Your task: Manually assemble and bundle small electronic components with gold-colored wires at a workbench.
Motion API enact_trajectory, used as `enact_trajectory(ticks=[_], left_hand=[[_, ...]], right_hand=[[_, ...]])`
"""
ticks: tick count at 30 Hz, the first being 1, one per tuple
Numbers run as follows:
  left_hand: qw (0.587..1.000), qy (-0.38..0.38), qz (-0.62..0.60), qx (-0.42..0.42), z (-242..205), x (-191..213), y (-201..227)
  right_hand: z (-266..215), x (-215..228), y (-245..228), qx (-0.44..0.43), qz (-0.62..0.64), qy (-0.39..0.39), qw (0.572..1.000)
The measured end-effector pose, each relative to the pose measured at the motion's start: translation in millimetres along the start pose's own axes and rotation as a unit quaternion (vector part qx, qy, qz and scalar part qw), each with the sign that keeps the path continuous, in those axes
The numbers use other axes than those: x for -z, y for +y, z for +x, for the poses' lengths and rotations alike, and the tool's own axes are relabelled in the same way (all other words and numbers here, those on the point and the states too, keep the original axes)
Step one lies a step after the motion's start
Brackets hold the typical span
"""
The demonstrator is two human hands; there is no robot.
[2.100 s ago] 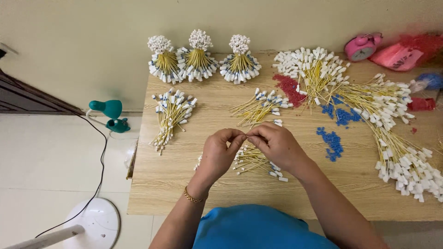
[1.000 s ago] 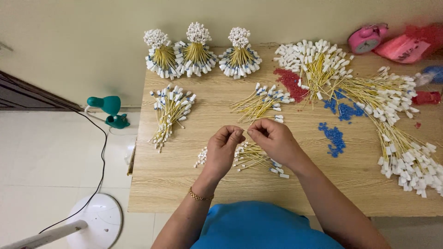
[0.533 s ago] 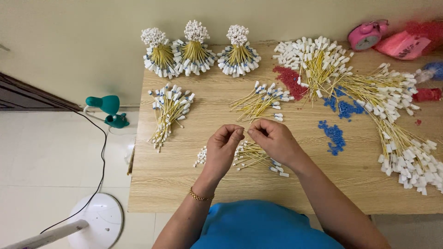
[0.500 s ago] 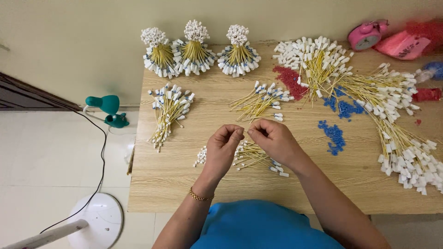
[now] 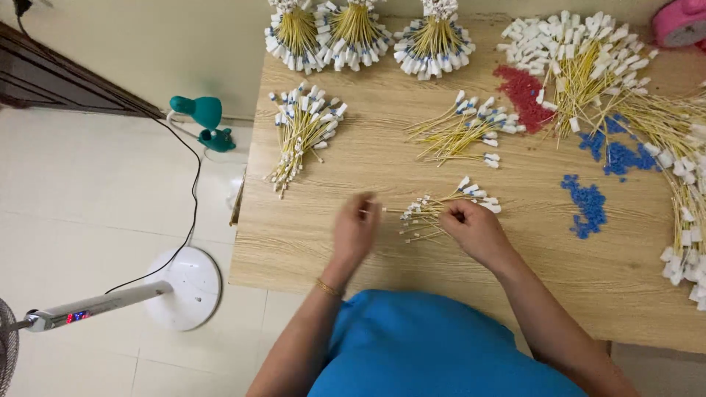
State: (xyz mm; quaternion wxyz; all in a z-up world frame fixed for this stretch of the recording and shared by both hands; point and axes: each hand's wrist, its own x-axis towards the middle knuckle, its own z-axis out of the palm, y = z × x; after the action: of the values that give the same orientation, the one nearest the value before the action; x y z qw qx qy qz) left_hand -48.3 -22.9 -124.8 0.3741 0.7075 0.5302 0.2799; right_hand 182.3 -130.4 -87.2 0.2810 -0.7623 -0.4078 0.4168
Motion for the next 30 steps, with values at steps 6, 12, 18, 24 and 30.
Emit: enact_trajectory(ticks=[6, 12, 18, 24, 30], left_hand=[[0.979, 0.028, 0.191, -0.071, 33.2, 15.3, -49.2], [0.961, 0.005, 0.270, -0.054, 46.6, -4.6, -52.4], [0.969, -0.020, 0.246, -0.022, 54.7, -9.4, -57.1], [0.997, -0.036, 0.071, -0.021, 47.0, 16.0, 28.0], [0.887, -0.191, -0.412, 0.086, 32.3, 8.4, 81.9]], right_hand=[[0.2, 3.9, -11.7, -0.025, 0.044, 0.001, 0.999], [6.3, 3.7, -7.3, 0.000, 0.029, 0.004, 1.000], [1.4, 9.8, -19.3, -0.014, 0.077, 0.003, 0.997], [-11.2, 36.3, -67.1, 0.016, 0.080, 0.018, 0.997], [-22.0, 51.2, -99.2, 0.079, 0.115, 0.015, 0.990]])
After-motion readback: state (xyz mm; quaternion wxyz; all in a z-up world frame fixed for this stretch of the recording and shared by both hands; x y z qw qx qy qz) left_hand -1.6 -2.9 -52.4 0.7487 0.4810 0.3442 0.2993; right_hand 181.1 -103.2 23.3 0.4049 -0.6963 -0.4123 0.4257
